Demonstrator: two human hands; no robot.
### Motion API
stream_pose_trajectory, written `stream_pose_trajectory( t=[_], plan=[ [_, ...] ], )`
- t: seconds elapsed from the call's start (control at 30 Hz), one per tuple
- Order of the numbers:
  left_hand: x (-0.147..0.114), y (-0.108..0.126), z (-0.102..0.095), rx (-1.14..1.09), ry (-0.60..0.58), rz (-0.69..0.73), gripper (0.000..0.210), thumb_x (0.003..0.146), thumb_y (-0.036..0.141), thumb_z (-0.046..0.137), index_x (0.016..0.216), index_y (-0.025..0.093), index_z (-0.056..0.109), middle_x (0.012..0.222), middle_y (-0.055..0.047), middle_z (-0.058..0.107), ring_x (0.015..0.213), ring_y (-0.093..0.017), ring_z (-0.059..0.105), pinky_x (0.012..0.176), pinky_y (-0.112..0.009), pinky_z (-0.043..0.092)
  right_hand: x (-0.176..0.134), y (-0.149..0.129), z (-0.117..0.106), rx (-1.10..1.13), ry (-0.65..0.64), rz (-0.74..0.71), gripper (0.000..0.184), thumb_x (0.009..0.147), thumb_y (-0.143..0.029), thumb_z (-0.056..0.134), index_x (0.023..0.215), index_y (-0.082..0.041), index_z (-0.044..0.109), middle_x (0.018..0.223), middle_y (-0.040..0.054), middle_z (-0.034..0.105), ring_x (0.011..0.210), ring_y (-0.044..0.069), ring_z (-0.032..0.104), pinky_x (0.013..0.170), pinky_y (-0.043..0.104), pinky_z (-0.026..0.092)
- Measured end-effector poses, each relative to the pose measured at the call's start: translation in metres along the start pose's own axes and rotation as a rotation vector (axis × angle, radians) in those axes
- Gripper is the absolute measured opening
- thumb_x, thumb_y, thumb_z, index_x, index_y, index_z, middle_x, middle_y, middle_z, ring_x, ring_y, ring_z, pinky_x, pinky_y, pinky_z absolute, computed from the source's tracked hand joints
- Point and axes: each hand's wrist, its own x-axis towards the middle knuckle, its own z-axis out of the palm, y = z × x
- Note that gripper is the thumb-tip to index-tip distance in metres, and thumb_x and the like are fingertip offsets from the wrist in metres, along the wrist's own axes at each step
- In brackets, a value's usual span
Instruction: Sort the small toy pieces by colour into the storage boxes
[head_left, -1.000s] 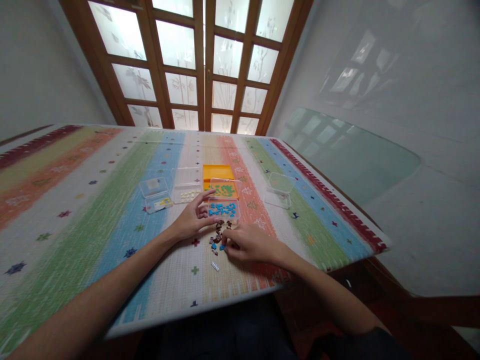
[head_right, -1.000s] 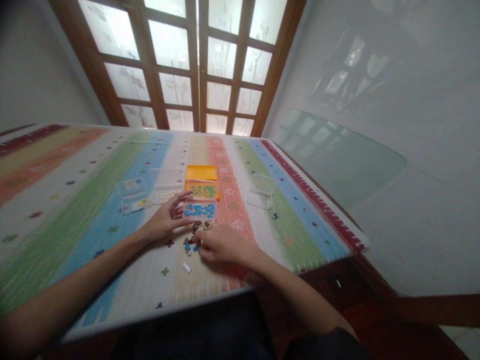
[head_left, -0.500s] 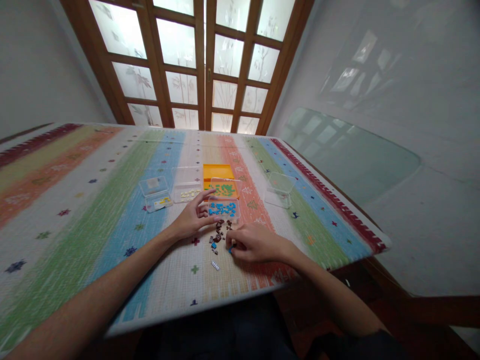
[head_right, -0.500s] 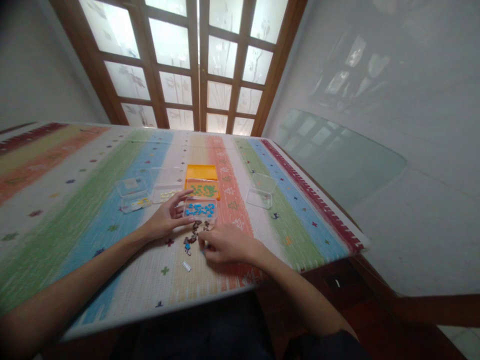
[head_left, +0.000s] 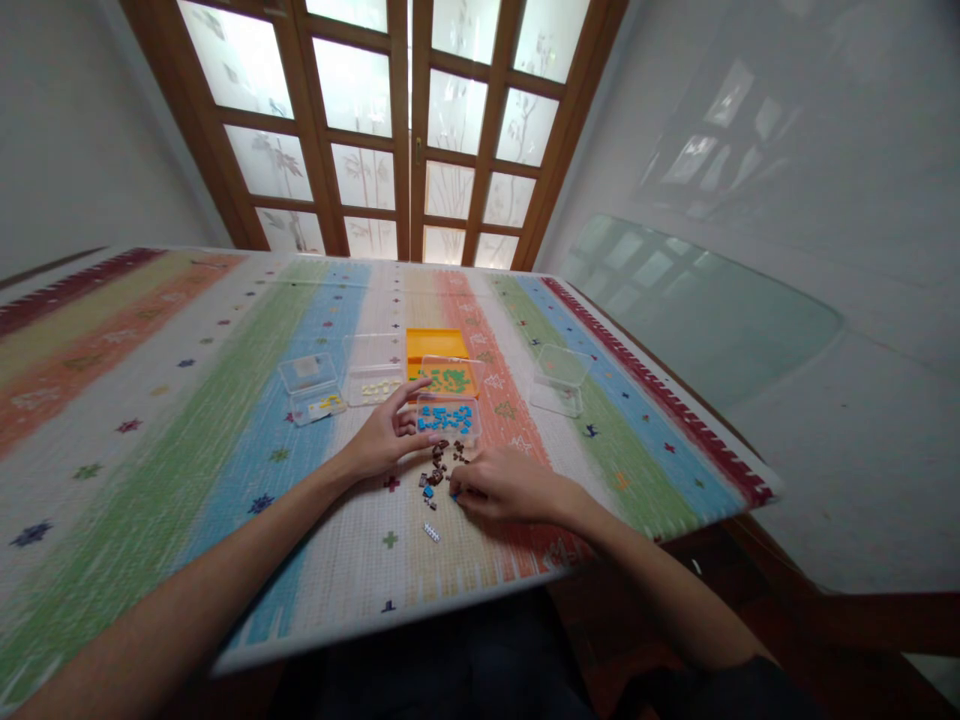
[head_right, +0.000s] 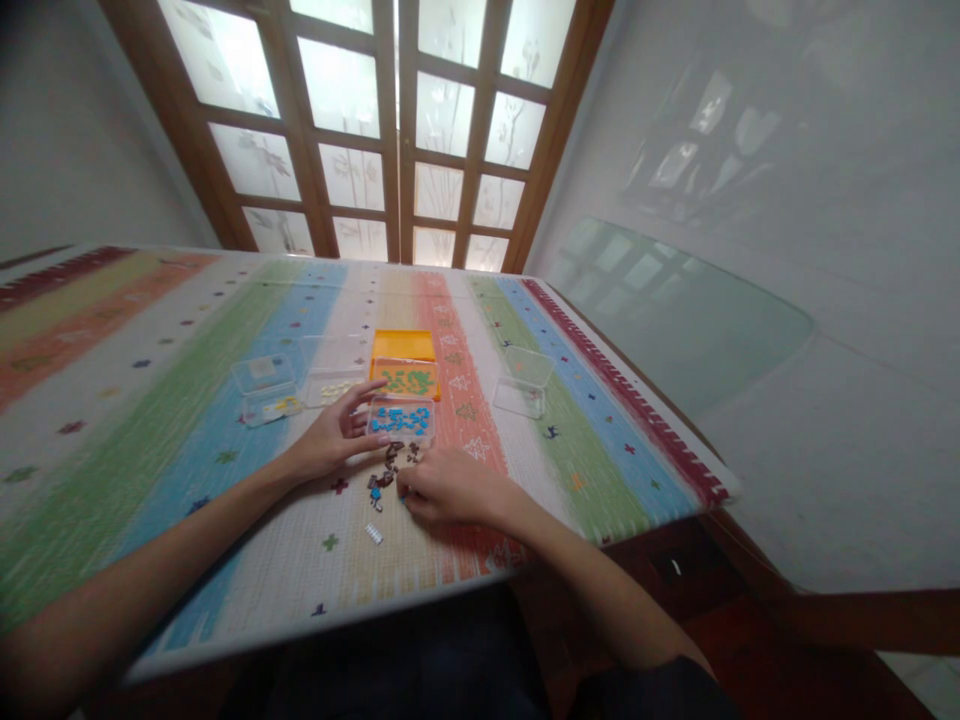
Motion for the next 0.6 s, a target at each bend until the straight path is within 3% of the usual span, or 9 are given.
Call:
stream_pose_trajectory(
  t=[0.13,0.33,0.6],
  plan=[
    [0.0,-0.003,-0.001,-0.01,-0.004,0.009,0.085,0.073,0.027,0.088,0.147,0.022,0.046,0.141,-0.016,0.059,0.103,-0.024,0.072,0.099,-0.046,0.056,0.001,0.006,-0.009,0.027,0.102,0.037,0.018,0.092,-0.016,0.06,0.102,-0.017,0.075,0.083,0.0042,0.073,0.072,0.014,0.059,0.065,0.024,0.035],
    [0.001,-0.001,0.0,-0.001,-0.01,-0.004,0.089,0.073,0.029,0.088,0.149,0.022,0.043,0.133,-0.014,0.062,0.104,-0.025,0.072,0.097,-0.046,0.057,0.02,0.025,-0.023,-0.053,0.363,0.28,0.019,0.092,-0.02,0.062,0.102,-0.017,0.077,0.073,0.0032,0.07,0.064,0.014,0.056,0.062,0.025,0.031],
    [0.001,0.0,-0.001,0.0,-0.001,0.048,0.082,0.072,0.024,0.088,0.145,0.026,0.049,0.139,-0.012,0.057,0.101,-0.022,0.071,0.097,-0.044,0.056,0.046,0.03,-0.024,-0.177,0.328,0.469,0.028,0.097,-0.024,0.056,0.108,-0.017,0.08,0.091,0.0116,0.078,0.079,0.02,0.065,0.065,0.027,0.035]
  ],
)
